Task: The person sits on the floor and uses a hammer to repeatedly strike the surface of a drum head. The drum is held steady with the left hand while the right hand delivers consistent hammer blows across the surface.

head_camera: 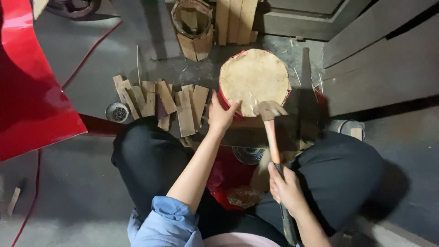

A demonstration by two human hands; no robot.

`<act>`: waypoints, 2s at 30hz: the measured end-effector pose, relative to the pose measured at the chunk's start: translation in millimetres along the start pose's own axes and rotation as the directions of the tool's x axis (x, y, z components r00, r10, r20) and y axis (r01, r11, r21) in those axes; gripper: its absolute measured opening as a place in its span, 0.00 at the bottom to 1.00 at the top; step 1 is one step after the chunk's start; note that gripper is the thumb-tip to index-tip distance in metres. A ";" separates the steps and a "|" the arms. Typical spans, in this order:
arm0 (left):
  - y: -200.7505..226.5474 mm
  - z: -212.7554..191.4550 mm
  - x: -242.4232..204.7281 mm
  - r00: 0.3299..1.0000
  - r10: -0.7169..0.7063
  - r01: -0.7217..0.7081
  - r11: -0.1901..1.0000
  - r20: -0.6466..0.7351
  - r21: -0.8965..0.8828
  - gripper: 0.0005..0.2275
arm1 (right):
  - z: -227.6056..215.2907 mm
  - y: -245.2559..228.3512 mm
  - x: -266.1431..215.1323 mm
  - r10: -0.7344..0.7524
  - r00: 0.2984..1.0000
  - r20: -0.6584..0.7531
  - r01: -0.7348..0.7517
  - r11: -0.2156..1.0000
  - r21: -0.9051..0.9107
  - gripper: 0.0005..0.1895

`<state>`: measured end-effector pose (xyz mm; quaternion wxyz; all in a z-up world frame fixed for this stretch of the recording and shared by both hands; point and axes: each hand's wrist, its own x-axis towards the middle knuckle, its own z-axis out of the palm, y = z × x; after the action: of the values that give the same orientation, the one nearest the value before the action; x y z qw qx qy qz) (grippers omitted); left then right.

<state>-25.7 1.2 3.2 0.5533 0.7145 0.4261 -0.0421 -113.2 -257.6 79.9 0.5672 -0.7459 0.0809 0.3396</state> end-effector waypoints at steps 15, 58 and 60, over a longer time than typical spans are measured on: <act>11.6 -6.6 -11.8 1.000 0.002 -0.006 0.986 -0.022 -0.168 0.52 | 1.2 10.6 6.9 0.081 0.996 0.027 -0.080 0.995 -0.052 0.23; 19.0 -33.0 0.5 0.990 -0.108 0.129 0.952 0.088 -0.277 0.52 | 13.2 -18.2 11.3 -0.009 0.992 0.126 0.007 1.000 0.018 0.18; 22.1 -33.4 -3.9 0.996 -0.063 0.082 0.941 0.070 -0.329 0.52 | 3.8 -12.7 9.6 0.011 0.999 0.033 -0.012 0.999 0.030 0.19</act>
<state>-27.4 26.1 34.8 0.6759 0.5935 0.4369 -0.0108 -101.1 -247.3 83.7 0.5775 -0.7312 0.0812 0.3538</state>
